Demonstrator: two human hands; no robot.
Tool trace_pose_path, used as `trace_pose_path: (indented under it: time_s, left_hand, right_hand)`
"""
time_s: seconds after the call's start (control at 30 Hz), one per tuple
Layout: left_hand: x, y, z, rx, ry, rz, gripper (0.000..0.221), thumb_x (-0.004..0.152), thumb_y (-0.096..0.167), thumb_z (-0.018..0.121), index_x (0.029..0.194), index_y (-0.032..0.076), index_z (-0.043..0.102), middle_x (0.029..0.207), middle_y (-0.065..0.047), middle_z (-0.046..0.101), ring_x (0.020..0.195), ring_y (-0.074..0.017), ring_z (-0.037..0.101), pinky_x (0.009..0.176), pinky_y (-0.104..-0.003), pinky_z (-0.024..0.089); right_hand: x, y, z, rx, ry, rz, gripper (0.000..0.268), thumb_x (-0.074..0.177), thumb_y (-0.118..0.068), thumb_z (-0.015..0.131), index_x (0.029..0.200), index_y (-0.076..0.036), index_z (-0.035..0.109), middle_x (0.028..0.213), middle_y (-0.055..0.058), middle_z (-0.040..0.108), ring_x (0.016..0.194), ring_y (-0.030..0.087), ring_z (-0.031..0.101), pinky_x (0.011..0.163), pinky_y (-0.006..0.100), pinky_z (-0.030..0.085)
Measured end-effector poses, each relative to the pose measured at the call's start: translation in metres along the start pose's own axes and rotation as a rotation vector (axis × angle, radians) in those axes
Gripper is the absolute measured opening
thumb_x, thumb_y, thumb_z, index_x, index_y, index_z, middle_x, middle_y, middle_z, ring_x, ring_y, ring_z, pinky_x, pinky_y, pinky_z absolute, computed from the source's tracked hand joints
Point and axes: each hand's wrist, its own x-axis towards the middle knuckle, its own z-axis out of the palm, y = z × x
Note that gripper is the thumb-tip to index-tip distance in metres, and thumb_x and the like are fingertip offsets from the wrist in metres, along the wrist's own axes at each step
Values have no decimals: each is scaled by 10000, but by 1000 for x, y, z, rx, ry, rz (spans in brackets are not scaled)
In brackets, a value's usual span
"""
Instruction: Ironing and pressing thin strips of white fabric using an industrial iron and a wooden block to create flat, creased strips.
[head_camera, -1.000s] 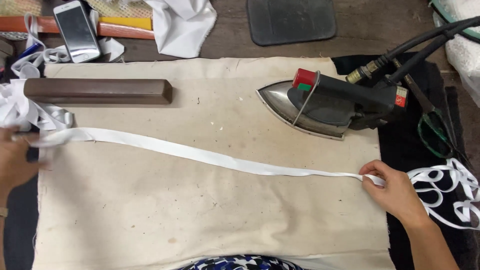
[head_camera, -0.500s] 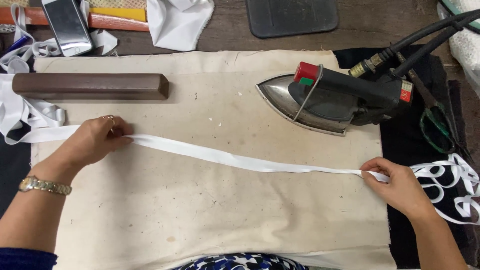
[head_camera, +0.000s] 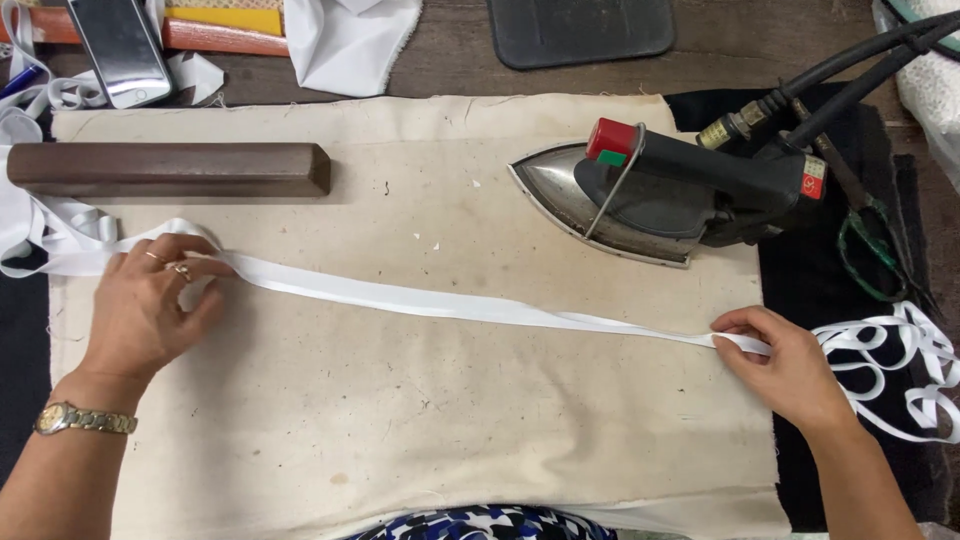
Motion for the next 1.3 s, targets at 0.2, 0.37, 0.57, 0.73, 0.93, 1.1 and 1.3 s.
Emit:
trace_pose_path:
  time_s: [0.2,0.37,0.57,0.73,0.93,1.1,1.3]
  left_hand:
    - [9,7,1,143,66,-176,185,993,336,683,937,163,720,896,-18,605,708,-250,599,568,-381,428]
    - [21,19,12,262,125,-148,215,980,328,676,1132,184,724,1153,-55,615,1022,-316,556,813,-420,416]
    - [41,42,6,68,4,-24,257,961,298,592,1162,143,632,1182,-69,585,1023,-343,541,850,-473,419]
    - [35,8,0,320,-351,-222,326,917,466,513,1115,243,643,1079,8,625,1014,-208,658,876,-409,434]
    - [33,-9,-11,149,-609,-525,373,893,525,578,1000,175,650,1015,-51,677,914,-246,665,739,-419,528]
    - [35,20,5,332,-269,-277,429,804,453,677,1161,217,659,1089,-97,611,990,-317,640,778,-468,539]
    - [68,176,38,-151,-12,202,130,807,161,684,909,240,701,952,12,648,974,-222,599,806,-378,471]
  right_hand:
    - [-4,-11,-6,-5,-9,-7,159,837,-112,673,984,-73,721,953,9,685,885,120,627,709,257,517]
    - [-4,-8,-6,-242,33,-24,200,806,-178,654,993,-158,723,1017,-32,641,1006,155,584,843,317,438]
    - [-7,-25,12,-281,190,-271,206,834,-139,628,1028,-140,699,1005,10,628,967,219,562,892,347,448]
    - [-1,-4,8,-277,147,-258,187,832,-127,640,1006,-117,709,1004,22,643,990,202,593,888,339,462]
    - [0,1,3,-301,107,-181,191,830,-145,648,1006,-134,719,1002,14,630,967,181,607,859,330,482]
    - [3,-23,21,-329,227,-431,177,824,-97,635,989,-116,695,986,54,610,941,247,568,898,358,434]
    - [-8,-109,70,-111,112,-589,175,794,-5,660,940,-92,701,847,73,638,795,250,643,724,356,528]
